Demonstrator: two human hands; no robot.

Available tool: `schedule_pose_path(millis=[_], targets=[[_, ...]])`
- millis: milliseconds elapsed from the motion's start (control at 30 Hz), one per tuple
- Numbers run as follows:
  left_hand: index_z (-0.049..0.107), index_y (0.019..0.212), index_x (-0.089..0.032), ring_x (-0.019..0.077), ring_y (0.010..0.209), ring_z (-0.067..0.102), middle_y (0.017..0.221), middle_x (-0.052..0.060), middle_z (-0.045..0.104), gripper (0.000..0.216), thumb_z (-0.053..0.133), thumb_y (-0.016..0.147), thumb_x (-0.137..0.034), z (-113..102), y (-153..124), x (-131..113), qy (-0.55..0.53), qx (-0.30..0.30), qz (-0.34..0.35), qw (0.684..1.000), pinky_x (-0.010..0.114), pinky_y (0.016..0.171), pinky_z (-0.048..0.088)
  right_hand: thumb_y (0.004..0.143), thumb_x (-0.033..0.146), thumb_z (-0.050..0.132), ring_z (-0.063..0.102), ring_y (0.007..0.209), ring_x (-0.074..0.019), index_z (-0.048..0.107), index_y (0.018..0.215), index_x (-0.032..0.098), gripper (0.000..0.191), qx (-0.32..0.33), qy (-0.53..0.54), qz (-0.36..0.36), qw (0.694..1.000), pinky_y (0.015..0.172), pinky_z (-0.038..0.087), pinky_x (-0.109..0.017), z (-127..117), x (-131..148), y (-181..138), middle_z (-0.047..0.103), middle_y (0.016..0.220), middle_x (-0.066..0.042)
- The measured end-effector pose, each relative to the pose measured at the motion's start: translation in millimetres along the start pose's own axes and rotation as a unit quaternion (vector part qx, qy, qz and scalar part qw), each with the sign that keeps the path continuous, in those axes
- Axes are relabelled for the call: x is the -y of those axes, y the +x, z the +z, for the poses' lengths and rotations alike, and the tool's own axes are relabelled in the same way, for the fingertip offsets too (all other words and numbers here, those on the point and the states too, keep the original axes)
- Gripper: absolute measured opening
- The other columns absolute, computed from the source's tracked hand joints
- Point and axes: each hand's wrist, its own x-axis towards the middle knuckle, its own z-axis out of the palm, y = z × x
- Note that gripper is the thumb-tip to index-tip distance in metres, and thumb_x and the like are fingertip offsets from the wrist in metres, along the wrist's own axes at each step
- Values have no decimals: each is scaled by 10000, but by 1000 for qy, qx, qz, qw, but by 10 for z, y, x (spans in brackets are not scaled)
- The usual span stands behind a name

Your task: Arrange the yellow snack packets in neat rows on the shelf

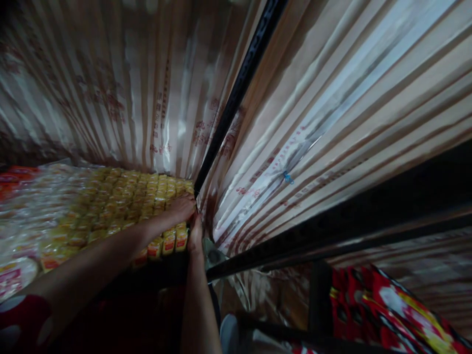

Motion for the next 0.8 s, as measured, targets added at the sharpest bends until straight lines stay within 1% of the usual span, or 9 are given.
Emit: schedule_pose_path(millis=[67,167,300,367,433,533,667,800], targets=[[677,864,-119,216,1003,534,948,118,642,216,466,824,-104,-1,-9,-6,1,-6,-2,1000,320,900,412,841,687,262,441,1261,-179,568,1226,164,718,17,29,10,999,1076,302,-374,-9,33,19,577,1263,-79],[673,897,-130,210,1001,533,959,107,641,244,443,829,-81,18,0,-14,5,-6,-4,1000,325,905,412,849,679,251,423,1276,-169,533,1265,170,715,9,53,8,999,1095,267,-366,-9,57,53,515,1333,-68],[672,910,-113,215,1012,535,977,112,642,239,454,820,-73,32,7,-22,7,-1,-11,1000,322,921,404,829,697,277,439,1261,-166,566,1223,173,716,35,32,24,999,1067,315,-362,18,45,76,591,1245,-66],[671,919,-106,215,1028,532,1002,118,639,236,458,823,-78,18,-5,-29,4,-2,-15,1000,316,930,401,827,698,276,437,1263,-168,581,1205,178,711,42,21,14,999,1056,330,-364,28,38,78,607,1223,-65],[668,929,-102,214,1044,529,1018,123,637,236,455,829,-85,-5,-21,-40,0,-2,-22,1000,311,928,406,831,693,280,443,1259,-175,584,1203,183,701,37,22,10,999,1048,341,-370,32,35,79,599,1235,-65],[655,966,-104,213,1071,521,1060,125,626,259,431,839,-81,-34,-31,-63,-3,1,-37,999,312,923,414,852,670,258,452,1254,-180,555,1244,195,684,28,32,24,999,1046,344,-378,33,33,80,558,1288,-62],[638,998,-97,211,1071,523,1081,136,616,277,406,849,-84,-46,-28,-83,-4,13,-44,999,323,941,403,869,657,219,394,1300,-175,485,1313,191,697,7,42,25,999,1082,294,-382,36,52,67,459,1384,-60],[618,1042,-91,228,1101,504,1106,140,604,271,463,821,-113,-68,-61,-91,-5,16,-28,999,328,985,369,875,655,217,348,1329,-172,453,1337,174,707,2,45,8,999,1107,256,-374,36,136,38,401,1425,-64]])
